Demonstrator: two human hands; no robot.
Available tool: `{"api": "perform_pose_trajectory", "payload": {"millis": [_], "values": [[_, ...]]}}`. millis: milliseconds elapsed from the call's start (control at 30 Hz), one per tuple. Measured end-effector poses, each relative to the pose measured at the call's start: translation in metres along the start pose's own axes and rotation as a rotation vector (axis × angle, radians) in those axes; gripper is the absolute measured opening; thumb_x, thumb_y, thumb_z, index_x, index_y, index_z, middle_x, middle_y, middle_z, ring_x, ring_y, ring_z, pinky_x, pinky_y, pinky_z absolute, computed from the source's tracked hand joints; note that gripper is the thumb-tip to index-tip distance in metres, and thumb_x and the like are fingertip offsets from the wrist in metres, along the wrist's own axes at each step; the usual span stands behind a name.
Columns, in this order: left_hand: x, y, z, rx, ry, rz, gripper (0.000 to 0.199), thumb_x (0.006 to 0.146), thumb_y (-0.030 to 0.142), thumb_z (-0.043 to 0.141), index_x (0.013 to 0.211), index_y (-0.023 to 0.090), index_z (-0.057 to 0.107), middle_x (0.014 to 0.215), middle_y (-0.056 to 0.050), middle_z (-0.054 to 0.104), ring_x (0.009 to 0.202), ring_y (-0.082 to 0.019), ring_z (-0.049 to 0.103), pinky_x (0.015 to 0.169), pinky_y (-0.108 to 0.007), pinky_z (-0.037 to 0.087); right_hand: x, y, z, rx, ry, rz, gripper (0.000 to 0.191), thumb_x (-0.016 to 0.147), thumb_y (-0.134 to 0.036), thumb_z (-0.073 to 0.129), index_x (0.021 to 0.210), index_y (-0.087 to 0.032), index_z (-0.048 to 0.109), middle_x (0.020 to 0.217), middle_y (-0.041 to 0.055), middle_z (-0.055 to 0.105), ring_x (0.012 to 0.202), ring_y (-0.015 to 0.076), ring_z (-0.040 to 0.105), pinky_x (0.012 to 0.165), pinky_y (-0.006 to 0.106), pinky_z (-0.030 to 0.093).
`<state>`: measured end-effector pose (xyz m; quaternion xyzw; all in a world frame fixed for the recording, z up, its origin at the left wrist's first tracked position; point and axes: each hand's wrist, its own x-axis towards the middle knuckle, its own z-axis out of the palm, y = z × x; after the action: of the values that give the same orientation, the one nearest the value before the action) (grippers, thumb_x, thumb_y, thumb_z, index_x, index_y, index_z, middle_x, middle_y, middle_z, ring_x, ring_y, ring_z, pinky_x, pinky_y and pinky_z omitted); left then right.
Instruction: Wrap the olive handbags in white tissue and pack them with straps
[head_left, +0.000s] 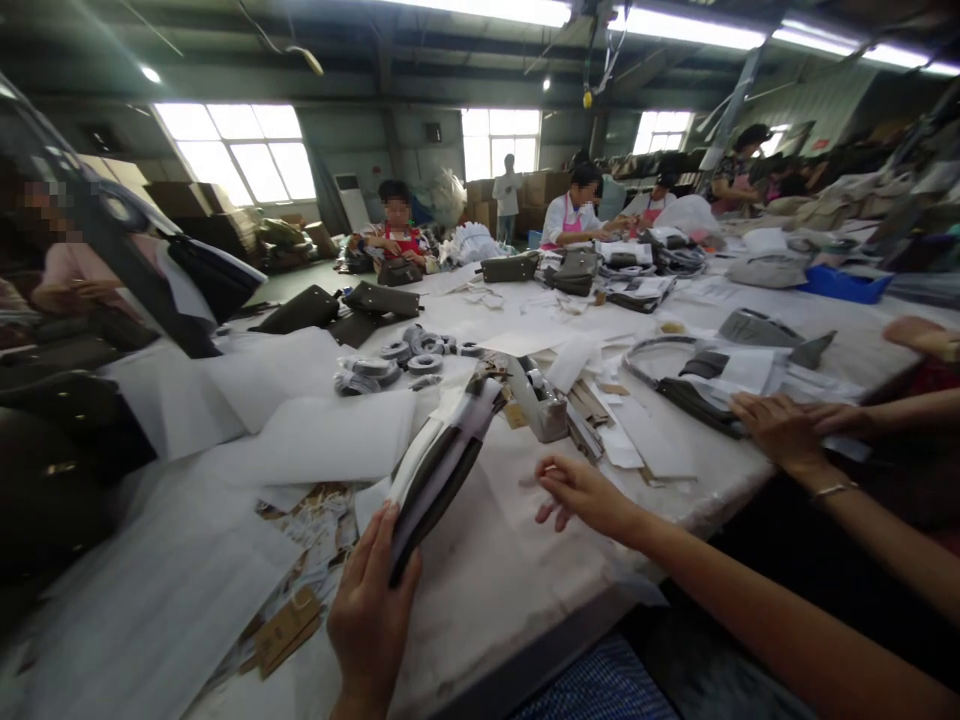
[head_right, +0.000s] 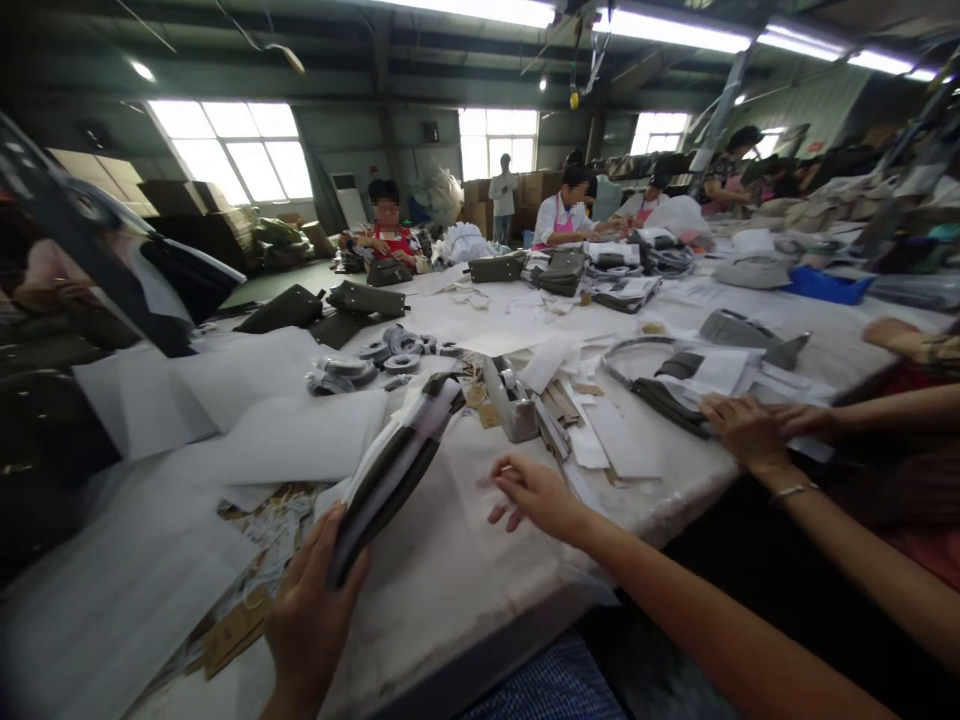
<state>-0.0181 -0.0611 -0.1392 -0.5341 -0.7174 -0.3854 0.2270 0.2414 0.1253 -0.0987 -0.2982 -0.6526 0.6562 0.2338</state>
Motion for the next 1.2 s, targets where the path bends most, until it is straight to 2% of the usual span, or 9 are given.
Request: {"api": "perform_pose_trajectory", "payload": {"millis": [167,333,433,633,767,833,967,1100,1200], "values": [[0.006,-0.01,-0.008,0.0,0.047,-0.155,0.057,0.092,0.038,0.06,0.146,0.03,0.043,0.137,-0.007,0.062,0.12,-0.027,0.063,0.1,-0.042,0.053,0.067,-0.01,0.04,0.397,-0.101,-0.161,0.064,0.085,-0.036,0.072,0.142,-0.038,0.043,0.148,0.0063,0.049,0.103,0.0198,0.071,0.08,0.031,0.06],[0.007,-0.016,-0.012,0.017,0.074,-0.235,0.055,0.091,0.038,0.061,0.143,0.028,0.047,0.133,-0.008,0.064,0.118,-0.027,0.064,0.097,-0.042,0.056,0.137,0.021,0.059,-0.002,0.0,-0.171,0.073,0.086,-0.042,0.066,0.151,-0.033,0.034,0.146,0.0092,0.052,0.115,0.0226,0.065,0.099,0.042,0.052],[0.007,-0.016,-0.011,0.029,0.066,-0.214,0.056,0.09,0.035,0.062,0.143,0.029,0.047,0.132,-0.008,0.065,0.117,-0.027,0.065,0.098,-0.042,0.055,0.155,0.034,0.054,-0.155,0.045,-0.145,0.077,0.082,-0.041,0.071,0.15,-0.027,0.039,0.14,0.0132,0.058,0.12,0.0264,0.062,0.104,0.048,0.047],[0.007,-0.012,-0.008,-0.025,0.044,-0.186,0.058,0.091,0.032,0.062,0.146,0.03,0.044,0.136,-0.007,0.063,0.122,-0.026,0.062,0.103,-0.043,0.052,0.1,0.037,0.012,-0.453,0.126,-0.245,0.053,0.088,-0.046,0.063,0.136,-0.023,0.058,0.139,0.0139,0.058,0.131,0.0294,0.052,0.115,0.051,0.035],[0.006,-0.01,-0.006,-0.034,0.054,-0.183,0.059,0.09,0.03,0.063,0.145,0.03,0.044,0.137,-0.006,0.062,0.123,-0.026,0.061,0.106,-0.043,0.05,0.06,0.057,-0.002,-0.899,0.014,-0.407,0.038,0.086,-0.035,0.069,0.122,-0.024,0.068,0.128,0.0116,0.067,0.122,0.0299,0.058,0.106,0.048,0.046],[0.007,-0.01,-0.005,-0.039,0.054,-0.189,0.06,0.09,0.03,0.064,0.146,0.031,0.043,0.138,-0.005,0.061,0.124,-0.026,0.06,0.107,-0.043,0.049,0.055,0.066,-0.001,-0.971,-0.013,-0.442,0.026,0.089,-0.031,0.065,0.113,-0.024,0.072,0.12,0.0116,0.07,0.114,0.0298,0.062,0.1,0.048,0.05],[0.009,-0.009,-0.005,-0.017,0.045,-0.192,0.059,0.09,0.029,0.063,0.146,0.03,0.044,0.139,-0.007,0.06,0.125,-0.027,0.06,0.106,-0.043,0.049,0.061,0.065,0.007,-0.76,0.08,-0.348,0.018,0.091,-0.025,0.055,0.092,-0.022,0.073,0.105,0.0112,0.073,0.103,0.0277,0.066,0.097,0.047,0.05],[0.012,-0.007,-0.006,-0.005,0.056,-0.16,0.058,0.09,0.028,0.063,0.145,0.028,0.045,0.136,-0.008,0.062,0.124,-0.027,0.06,0.106,-0.045,0.049,0.058,0.047,0.018,-0.511,0.177,-0.175,0.024,0.095,-0.036,0.049,0.093,-0.02,0.066,0.091,0.0099,0.073,0.086,0.0239,0.071,0.084,0.041,0.058],[0.012,-0.006,-0.006,-0.012,0.059,-0.147,0.058,0.09,0.028,0.063,0.145,0.028,0.044,0.136,-0.009,0.062,0.123,-0.027,0.061,0.106,-0.045,0.049,0.037,0.042,0.03,-0.164,0.134,0.074,0.027,0.097,-0.037,0.046,0.091,-0.017,0.063,0.086,0.0096,0.073,0.075,0.0177,0.073,0.073,0.03,0.061]]}}
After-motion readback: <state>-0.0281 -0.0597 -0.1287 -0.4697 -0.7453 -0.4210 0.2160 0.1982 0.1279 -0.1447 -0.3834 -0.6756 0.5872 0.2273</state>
